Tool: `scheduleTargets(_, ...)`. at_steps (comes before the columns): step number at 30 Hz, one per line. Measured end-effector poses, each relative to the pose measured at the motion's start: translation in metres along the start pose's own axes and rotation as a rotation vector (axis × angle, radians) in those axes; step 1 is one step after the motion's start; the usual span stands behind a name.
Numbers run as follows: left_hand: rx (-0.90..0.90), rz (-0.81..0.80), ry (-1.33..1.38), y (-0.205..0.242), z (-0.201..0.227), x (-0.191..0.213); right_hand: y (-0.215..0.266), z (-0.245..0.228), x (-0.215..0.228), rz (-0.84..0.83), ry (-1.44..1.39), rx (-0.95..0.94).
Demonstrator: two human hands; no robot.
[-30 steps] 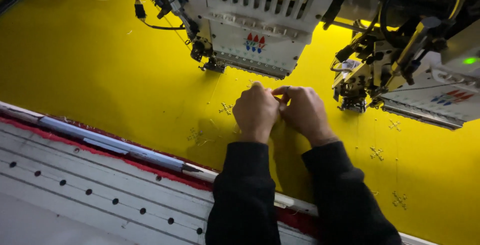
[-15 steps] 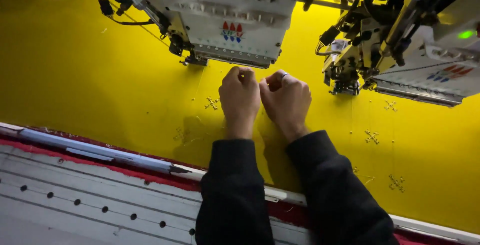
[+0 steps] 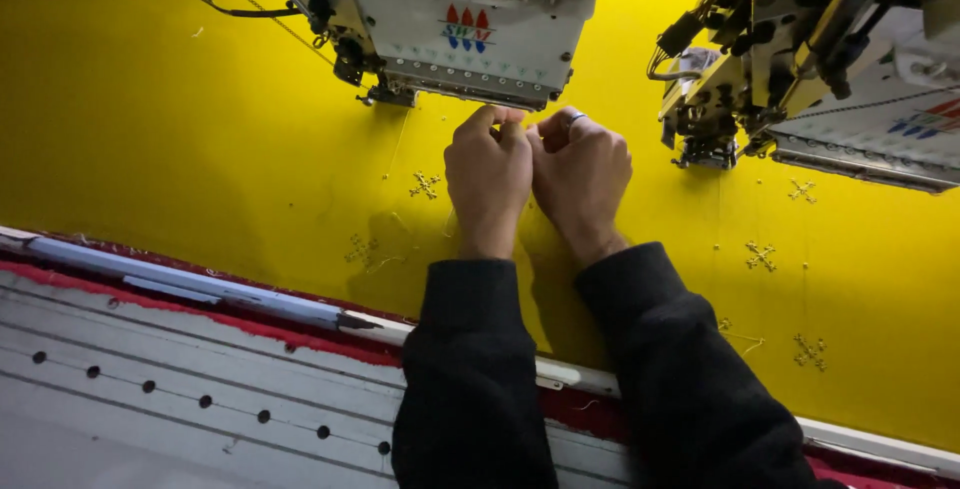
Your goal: The person threads a white thread through the needle area of an industrial embroidery machine. They pull the thread through multiple guides and tension points, then tie a knot and pull the thread through the needle eye. The person repeats this process for several needles.
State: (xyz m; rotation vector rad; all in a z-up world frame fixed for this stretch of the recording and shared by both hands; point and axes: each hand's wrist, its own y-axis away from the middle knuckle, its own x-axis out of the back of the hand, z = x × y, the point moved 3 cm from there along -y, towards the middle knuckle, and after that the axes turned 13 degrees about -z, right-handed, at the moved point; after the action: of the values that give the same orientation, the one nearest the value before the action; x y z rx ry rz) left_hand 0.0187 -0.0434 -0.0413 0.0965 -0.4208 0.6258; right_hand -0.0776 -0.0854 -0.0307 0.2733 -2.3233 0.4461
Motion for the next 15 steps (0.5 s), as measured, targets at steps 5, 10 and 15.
scheduleTargets(5, 0.013, -0.009, 0.012, 0.003, 0.004, 0.004, 0.002, -0.006, 0.003, -0.017, -0.031, 0.031)
scheduleTargets(10, 0.004, 0.005, 0.021, 0.003, 0.004, 0.004, 0.002, -0.006, 0.003, -0.023, -0.026, 0.042)
scheduleTargets(15, -0.027, 0.010, 0.019, 0.003, 0.004, 0.002, 0.001, -0.005, 0.003, -0.035, -0.023, 0.030)
